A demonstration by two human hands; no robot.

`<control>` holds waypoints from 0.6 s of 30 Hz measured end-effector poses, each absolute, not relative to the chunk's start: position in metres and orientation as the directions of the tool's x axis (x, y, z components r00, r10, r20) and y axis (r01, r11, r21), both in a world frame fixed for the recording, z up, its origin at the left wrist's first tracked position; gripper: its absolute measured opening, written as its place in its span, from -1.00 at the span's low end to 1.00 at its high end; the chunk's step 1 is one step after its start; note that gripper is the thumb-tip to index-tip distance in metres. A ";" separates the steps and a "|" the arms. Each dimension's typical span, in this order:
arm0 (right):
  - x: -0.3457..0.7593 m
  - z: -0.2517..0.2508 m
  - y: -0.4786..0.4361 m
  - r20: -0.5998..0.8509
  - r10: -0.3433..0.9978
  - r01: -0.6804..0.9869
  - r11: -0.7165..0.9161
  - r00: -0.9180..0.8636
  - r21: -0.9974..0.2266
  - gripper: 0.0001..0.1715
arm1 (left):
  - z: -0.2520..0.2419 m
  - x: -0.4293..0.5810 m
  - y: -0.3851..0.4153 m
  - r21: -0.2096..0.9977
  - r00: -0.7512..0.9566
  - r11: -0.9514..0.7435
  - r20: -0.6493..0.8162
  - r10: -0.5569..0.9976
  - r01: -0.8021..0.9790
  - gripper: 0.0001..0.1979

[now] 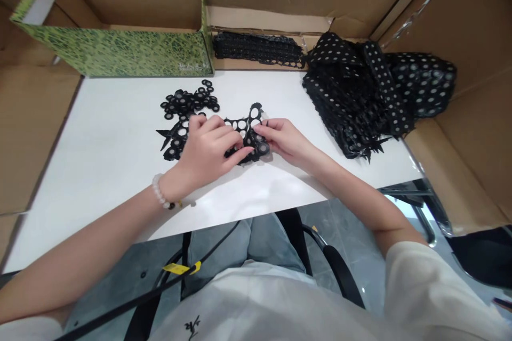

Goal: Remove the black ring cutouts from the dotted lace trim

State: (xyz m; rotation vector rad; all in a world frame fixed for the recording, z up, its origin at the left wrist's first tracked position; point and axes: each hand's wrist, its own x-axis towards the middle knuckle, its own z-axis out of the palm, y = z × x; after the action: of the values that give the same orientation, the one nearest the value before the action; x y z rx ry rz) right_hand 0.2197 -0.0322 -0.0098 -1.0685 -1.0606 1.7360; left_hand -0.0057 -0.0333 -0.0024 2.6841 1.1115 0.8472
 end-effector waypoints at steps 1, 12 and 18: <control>0.219 -0.007 -0.034 -0.256 0.899 -0.229 -0.349 -0.355 -0.909 -0.49 | -0.001 -0.003 -0.036 0.335 0.589 -0.719 0.416 0.693 0.609 -0.63; 0.220 -0.016 -0.034 -0.313 0.836 -0.299 -0.472 -0.451 -0.830 -0.50 | 0.005 0.001 -0.039 0.434 0.520 -0.640 0.374 0.768 0.634 -0.66; 0.214 -0.019 -0.038 -0.274 0.811 -0.205 -0.429 -0.518 -0.880 -0.49 | 0.006 0.005 -0.040 0.570 0.553 -0.593 0.268 0.789 0.569 -0.55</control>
State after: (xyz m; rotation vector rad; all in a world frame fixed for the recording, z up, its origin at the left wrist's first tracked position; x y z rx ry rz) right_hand 0.2140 -0.0376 -0.0188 -0.9445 -1.0930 1.9959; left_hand 0.0048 -0.0403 0.0058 2.3711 1.1015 0.7109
